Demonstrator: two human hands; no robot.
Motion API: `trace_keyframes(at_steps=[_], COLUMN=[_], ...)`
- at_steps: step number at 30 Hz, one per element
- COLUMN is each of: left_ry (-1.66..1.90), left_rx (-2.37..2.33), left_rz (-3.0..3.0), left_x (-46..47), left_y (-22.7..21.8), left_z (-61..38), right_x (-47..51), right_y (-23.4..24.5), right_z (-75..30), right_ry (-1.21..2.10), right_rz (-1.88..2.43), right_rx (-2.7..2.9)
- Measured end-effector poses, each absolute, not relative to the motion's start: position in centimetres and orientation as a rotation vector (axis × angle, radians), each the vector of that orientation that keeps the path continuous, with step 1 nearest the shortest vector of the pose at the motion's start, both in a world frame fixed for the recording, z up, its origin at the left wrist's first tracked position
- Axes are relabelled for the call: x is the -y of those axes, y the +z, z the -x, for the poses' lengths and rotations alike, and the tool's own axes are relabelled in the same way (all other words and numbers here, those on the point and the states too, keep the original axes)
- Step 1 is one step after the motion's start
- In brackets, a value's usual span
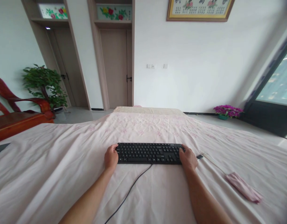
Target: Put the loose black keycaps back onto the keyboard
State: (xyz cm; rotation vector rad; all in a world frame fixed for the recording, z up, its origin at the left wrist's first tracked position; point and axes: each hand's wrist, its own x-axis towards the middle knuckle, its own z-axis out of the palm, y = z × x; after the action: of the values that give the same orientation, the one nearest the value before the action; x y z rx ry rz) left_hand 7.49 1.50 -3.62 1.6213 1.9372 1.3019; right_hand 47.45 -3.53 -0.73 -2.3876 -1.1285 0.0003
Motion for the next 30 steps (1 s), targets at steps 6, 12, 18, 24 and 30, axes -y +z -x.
trace_keyframes(at_steps=[6,12,18,24,30], left_ry=[1.3,1.297,1.253,1.288,1.338], left_rx=[-1.873,-1.812,-1.866,-1.831,-1.776], left_rz=[-1.604,-1.581,-1.618,-1.587,-1.569], left_x=[-1.63,-1.78,-1.45,-1.53,-1.81], left_y=[-3.84,-3.53,-3.07,-3.09,-3.43], left_z=[-7.01,-6.62,-6.56,-6.64,-6.68], right_x=[3.52,3.63,3.69,3.54,3.3], right_y=[-0.82,-0.85,-0.55,-1.01,-1.15], right_z=[-47.6,-47.63,-47.48,-47.74,-48.07], right_ry=[0.021,0.023,0.028,0.017,0.055], right_rz=[2.386,2.37,2.391,2.398,2.395], right_rx=[1.112,1.118,1.131,1.139,1.137])
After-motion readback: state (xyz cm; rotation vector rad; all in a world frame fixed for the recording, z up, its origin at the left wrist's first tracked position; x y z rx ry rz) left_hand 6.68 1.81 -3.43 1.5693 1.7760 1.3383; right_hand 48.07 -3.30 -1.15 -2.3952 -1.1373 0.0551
